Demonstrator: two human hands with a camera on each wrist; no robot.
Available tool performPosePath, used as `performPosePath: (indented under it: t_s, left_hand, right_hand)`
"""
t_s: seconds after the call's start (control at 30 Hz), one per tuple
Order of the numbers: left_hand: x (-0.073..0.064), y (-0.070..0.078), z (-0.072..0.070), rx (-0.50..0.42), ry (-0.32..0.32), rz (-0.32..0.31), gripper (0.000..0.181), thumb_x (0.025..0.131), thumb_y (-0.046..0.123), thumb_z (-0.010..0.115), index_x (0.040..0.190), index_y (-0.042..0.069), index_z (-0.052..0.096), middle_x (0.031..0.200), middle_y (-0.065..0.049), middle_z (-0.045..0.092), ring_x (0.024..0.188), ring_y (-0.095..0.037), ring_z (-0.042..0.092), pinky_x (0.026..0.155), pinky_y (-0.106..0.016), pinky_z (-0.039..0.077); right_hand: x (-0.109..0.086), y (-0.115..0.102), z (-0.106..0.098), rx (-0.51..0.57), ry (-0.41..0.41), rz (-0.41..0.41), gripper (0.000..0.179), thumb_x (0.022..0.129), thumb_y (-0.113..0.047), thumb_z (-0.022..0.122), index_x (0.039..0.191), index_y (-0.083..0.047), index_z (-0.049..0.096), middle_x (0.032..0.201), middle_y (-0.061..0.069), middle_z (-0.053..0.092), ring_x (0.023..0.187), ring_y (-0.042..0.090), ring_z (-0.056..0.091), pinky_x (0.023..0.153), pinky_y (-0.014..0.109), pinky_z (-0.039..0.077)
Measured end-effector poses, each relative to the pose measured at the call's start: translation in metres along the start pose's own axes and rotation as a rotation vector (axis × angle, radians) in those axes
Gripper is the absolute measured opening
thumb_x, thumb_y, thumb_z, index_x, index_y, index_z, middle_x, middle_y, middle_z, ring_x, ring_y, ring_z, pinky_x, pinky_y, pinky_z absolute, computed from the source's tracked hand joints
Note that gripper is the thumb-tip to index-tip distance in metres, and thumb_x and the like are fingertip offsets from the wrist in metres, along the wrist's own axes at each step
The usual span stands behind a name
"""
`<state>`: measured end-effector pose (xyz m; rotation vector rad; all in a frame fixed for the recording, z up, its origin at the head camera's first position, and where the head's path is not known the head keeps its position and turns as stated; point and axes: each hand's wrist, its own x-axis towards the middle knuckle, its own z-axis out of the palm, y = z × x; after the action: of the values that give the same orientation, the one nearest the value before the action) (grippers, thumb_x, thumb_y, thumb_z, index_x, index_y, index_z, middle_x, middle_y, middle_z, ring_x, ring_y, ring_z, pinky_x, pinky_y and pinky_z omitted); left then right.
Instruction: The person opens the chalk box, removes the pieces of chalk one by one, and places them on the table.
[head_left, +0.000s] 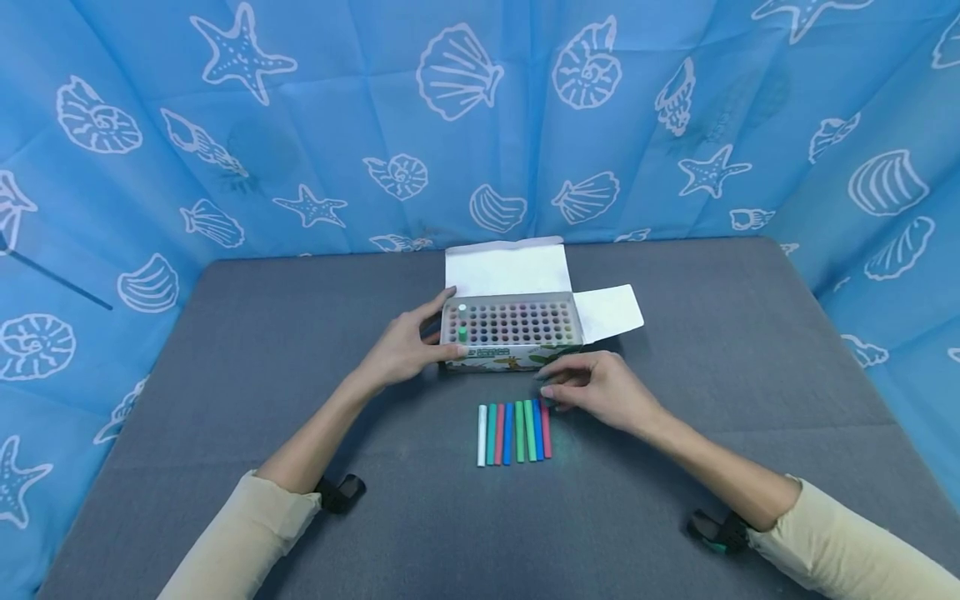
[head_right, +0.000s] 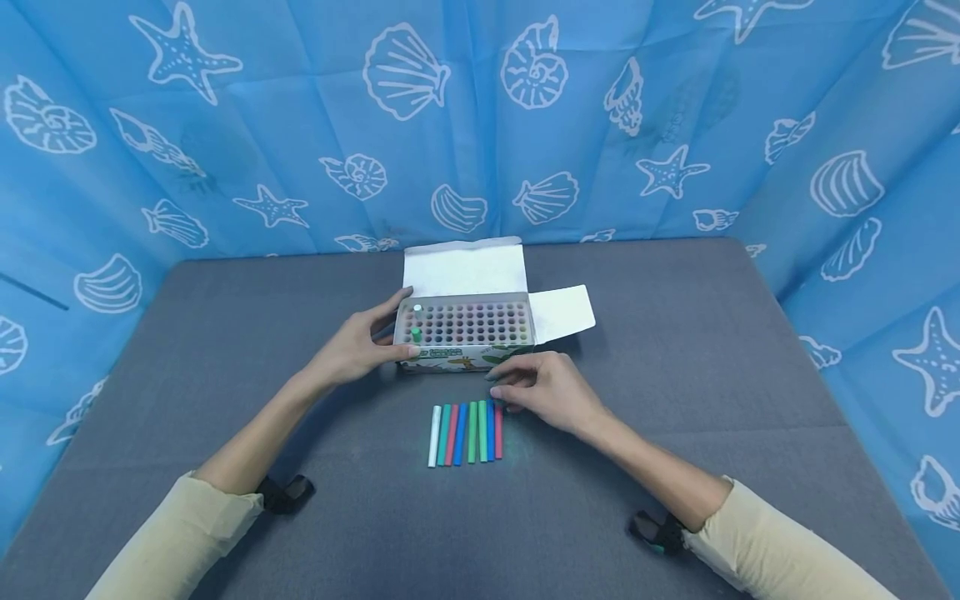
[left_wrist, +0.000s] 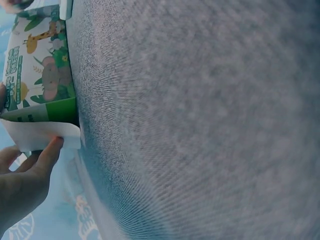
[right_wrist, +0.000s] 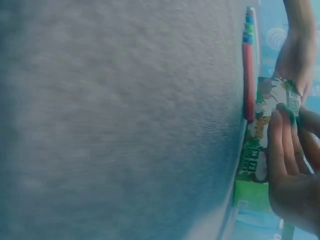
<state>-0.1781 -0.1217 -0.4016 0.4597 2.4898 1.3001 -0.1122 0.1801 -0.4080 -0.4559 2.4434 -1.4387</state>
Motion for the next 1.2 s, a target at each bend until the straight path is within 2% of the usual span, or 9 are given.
performPosePath:
  t_s: [0.33,0.67,0.77,0.9,1.0,1.2]
  left_hand:
    - [0.002,0.001,-0.001,-0.012,-0.003,-0.01,0.091,0.088,0.029,0.078,0.159,0.028,0.021,0.162,-0.012,0.025,0.144,-0.033,0.033,0.106,-0.04,0.047]
    - [0.001,0.0,0.0,-0.035,-0.007,0.006,0.091,0.088,0.025,0.079,0.16,0.025,0.022,0.158,-0.014,0.033,0.142,-0.031,0.037,0.107,-0.038,0.047]
    - [0.0,-0.001,0.001,-0.052,-0.01,0.009,0.092,0.087,0.023,0.079,0.16,0.024,0.022,0.157,-0.014,0.034,0.142,-0.031,0.037,0.108,-0.037,0.046]
    - [0.001,-0.002,0.001,-0.052,-0.007,0.023,0.091,0.088,0.023,0.079,0.16,0.024,0.023,0.156,-0.014,0.036,0.142,-0.03,0.036,0.108,-0.039,0.046]
    - [0.001,-0.003,0.001,-0.039,-0.005,0.028,0.091,0.088,0.025,0.079,0.159,0.024,0.023,0.154,-0.014,0.039,0.141,-0.03,0.038,0.108,-0.039,0.046]
    - [0.0,-0.002,0.0,-0.022,0.001,0.025,0.09,0.088,0.026,0.078,0.159,0.025,0.024,0.156,-0.012,0.037,0.143,-0.031,0.035,0.11,-0.042,0.044]
  right_hand:
    - [0.018,-0.025,-0.005,-0.037,0.087,-0.161,0.019,0.088,-0.005,0.075,0.107,-0.004,0.075,0.092,0.006,0.073,0.079,0.014,0.07,0.068,0.027,0.061]
    - [0.04,-0.04,-0.007,-0.045,0.091,-0.279,0.02,0.088,-0.005,0.075,0.109,-0.004,0.075,0.095,0.006,0.073,0.081,0.015,0.069,0.069,0.026,0.06]
    - [0.049,-0.045,-0.004,-0.039,0.079,-0.288,0.021,0.088,-0.006,0.075,0.11,-0.004,0.075,0.098,0.007,0.073,0.085,0.017,0.07,0.073,0.028,0.06]
    - [0.061,-0.049,0.0,-0.054,0.061,-0.259,0.024,0.089,-0.009,0.075,0.113,-0.004,0.074,0.102,0.008,0.073,0.089,0.018,0.07,0.078,0.032,0.061]
    - [0.07,-0.051,0.002,-0.063,0.046,-0.239,0.024,0.09,-0.011,0.075,0.113,-0.005,0.074,0.1,0.007,0.073,0.09,0.018,0.071,0.078,0.033,0.061]
    - [0.088,-0.049,0.006,-0.069,0.018,-0.237,0.021,0.091,-0.01,0.074,0.111,-0.007,0.074,0.1,0.006,0.074,0.091,0.018,0.071,0.078,0.033,0.061]
